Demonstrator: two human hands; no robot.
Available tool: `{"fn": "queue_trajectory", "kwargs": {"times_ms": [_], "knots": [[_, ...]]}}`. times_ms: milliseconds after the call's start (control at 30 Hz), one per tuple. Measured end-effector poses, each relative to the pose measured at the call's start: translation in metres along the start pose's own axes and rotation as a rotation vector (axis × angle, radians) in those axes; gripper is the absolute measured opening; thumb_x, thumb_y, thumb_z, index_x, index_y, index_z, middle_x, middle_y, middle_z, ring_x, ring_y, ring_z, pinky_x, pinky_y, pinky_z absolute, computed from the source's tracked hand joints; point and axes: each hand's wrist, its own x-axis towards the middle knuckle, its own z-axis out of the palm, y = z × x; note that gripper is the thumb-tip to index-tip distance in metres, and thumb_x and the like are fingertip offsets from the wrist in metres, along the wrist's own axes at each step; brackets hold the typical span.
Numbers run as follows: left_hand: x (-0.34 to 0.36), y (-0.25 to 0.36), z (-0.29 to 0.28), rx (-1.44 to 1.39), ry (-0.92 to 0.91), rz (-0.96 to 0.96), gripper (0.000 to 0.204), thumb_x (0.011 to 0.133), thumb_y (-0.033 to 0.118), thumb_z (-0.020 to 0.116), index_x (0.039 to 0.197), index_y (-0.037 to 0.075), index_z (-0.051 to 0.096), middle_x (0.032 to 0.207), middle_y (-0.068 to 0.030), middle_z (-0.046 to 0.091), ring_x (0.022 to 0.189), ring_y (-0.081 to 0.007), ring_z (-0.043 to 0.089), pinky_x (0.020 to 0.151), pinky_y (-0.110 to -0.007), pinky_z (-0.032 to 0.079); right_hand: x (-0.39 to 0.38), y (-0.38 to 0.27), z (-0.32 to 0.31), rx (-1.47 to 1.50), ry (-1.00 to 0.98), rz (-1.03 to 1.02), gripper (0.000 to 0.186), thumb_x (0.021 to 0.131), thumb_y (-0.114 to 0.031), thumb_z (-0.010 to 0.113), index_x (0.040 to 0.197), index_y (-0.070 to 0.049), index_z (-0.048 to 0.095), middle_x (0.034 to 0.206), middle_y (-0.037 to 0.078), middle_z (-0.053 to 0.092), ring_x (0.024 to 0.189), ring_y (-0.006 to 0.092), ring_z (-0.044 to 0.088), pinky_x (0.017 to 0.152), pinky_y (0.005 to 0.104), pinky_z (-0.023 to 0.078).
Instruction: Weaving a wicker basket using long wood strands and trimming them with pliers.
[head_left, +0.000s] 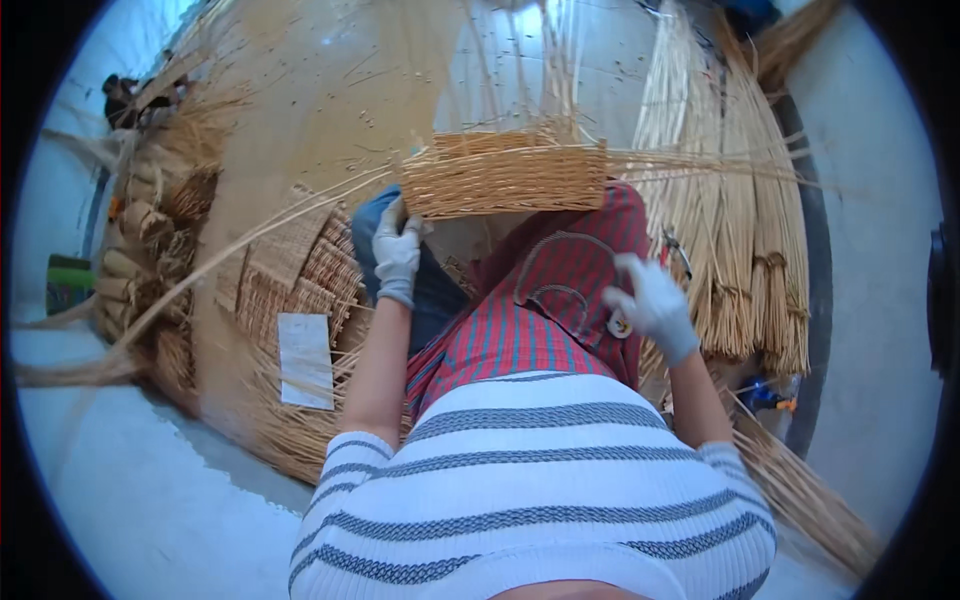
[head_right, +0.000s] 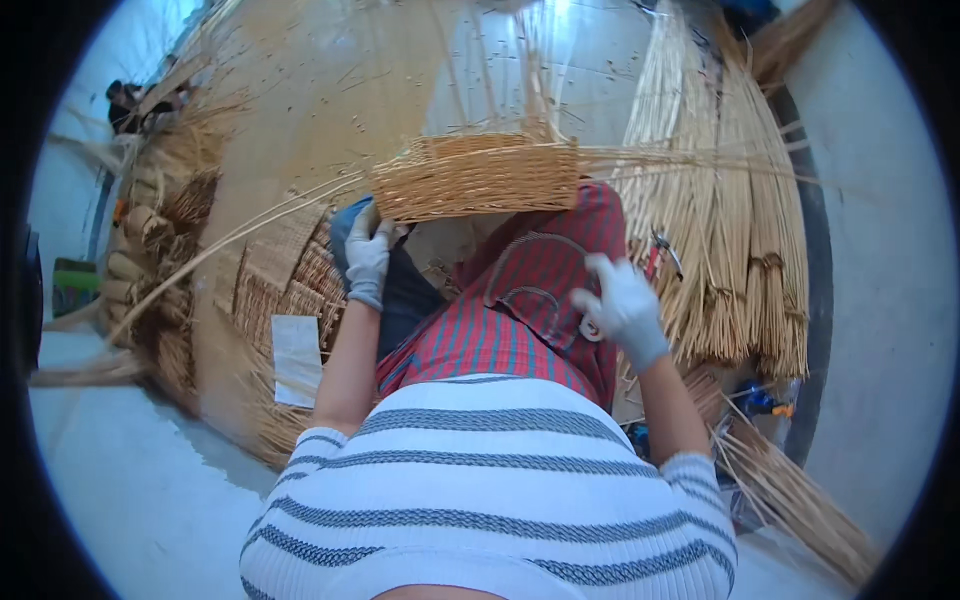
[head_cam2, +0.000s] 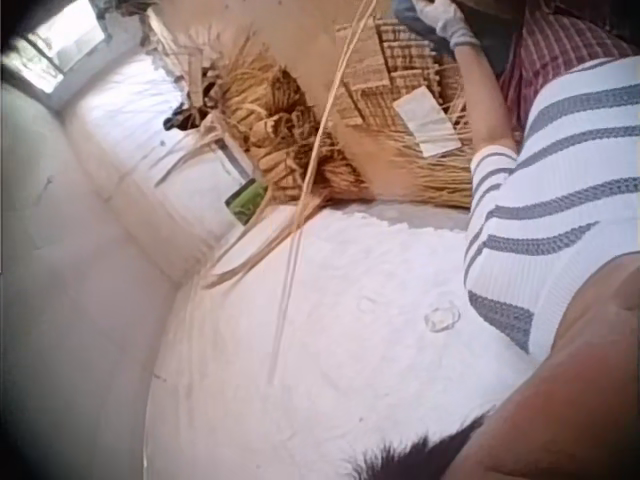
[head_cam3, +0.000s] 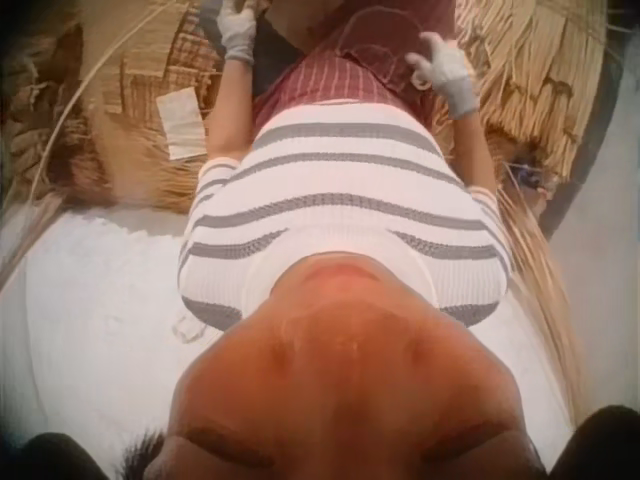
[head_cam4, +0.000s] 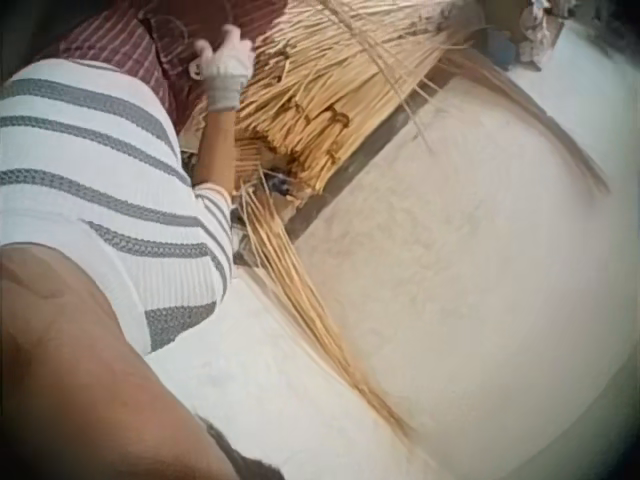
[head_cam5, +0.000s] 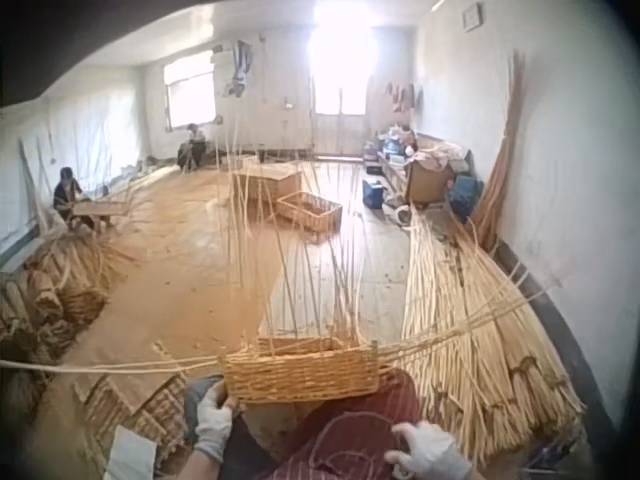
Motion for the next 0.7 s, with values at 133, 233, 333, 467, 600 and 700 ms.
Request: {"fn": "queue_trajectory", "kwargs": {"times_ms": [133,233,333,467,600,700], "knots": [[-0.004,-0.005,0.014,0.051,0.059,0.012,0.042,0.091,-0.009,0.059,0.132,0.002,0.059,0.115,-0.0095,0.069,0.09,-0.0155,0.068,0.073,-0.027,0.058,-0.062,-0.008,0.047,0.05,-0.255,0.125,0.046,0.078,-0.023,0.077,0.119,-0.011,0.058,0.103,0.02,0.059,0.095,0.0389,0.062,0.083,0.0477,0.052],[-0.015,-0.005,0.007,0.045,0.073,-0.042,0.038,0.092,-0.006,0.062,0.129,0.0,0.059,0.112,-0.0116,0.069,0.089,-0.0178,0.069,0.066,-0.028,0.061,-0.05,-0.038,0.026,-0.102,-0.456,0.184,0.037,0.085,-0.032,0.07,0.118,-0.016,0.063,0.1,0.018,0.064,0.093,0.0366,0.066,0.08,0.0474,0.053],[-0.016,0.011,-0.004,0.166,-0.033,-0.224,0.034,0.093,-0.003,0.062,0.126,0.002,0.062,0.1,-0.0072,0.07,0.07,-0.0105,0.065,0.055,-0.025,0.055,-0.024,-0.044,0.011,-0.241,-0.47,0.078,0.037,0.084,-0.034,0.071,0.116,-0.016,0.064,0.092,0.016,0.067,0.086,0.0343,0.068,0.078,0.0463,0.054],[-0.009,0.035,-0.005,0.211,0.045,-0.035,0.032,0.092,0.006,0.07,0.123,0.003,0.064,0.1,-0.0059,0.069,0.075,-0.0101,0.063,0.064,-0.024,0.053,0.045,-0.086,-0.014,0.021,-0.269,-0.134,0.035,0.087,-0.032,0.069,0.117,-0.015,0.063,0.097,0.013,0.066,0.092,0.0334,0.066,0.078,0.0444,0.054],[0.014,0.036,-0.005,0.15,0.112,0.343,0.024,0.091,0.011,0.073,0.113,0.003,0.064,0.106,-0.0044,0.067,0.095,-0.0114,0.062,0.085,-0.028,0.051,0.11,-0.163,0.004,0.407,-0.182,-0.584,0.046,0.085,-0.018,0.072,0.129,-0.016,0.059,0.115,0.011,0.063,0.104,0.0325,0.063,0.089,0.0416,0.052],[0.014,0.01,-0.024,0.085,0.089,0.23,0.016,0.097,0.014,0.064,0.11,0.004,0.062,0.104,-0.0058,0.066,0.094,-0.0114,0.061,0.084,-0.029,0.051,0.137,-0.221,0.027,0.523,-0.051,-0.828,0.05,0.086,-0.017,0.071,0.134,-0.016,0.056,0.129,0.013,0.058,0.118,0.0335,0.058,0.097,0.0427,0.05]]}}
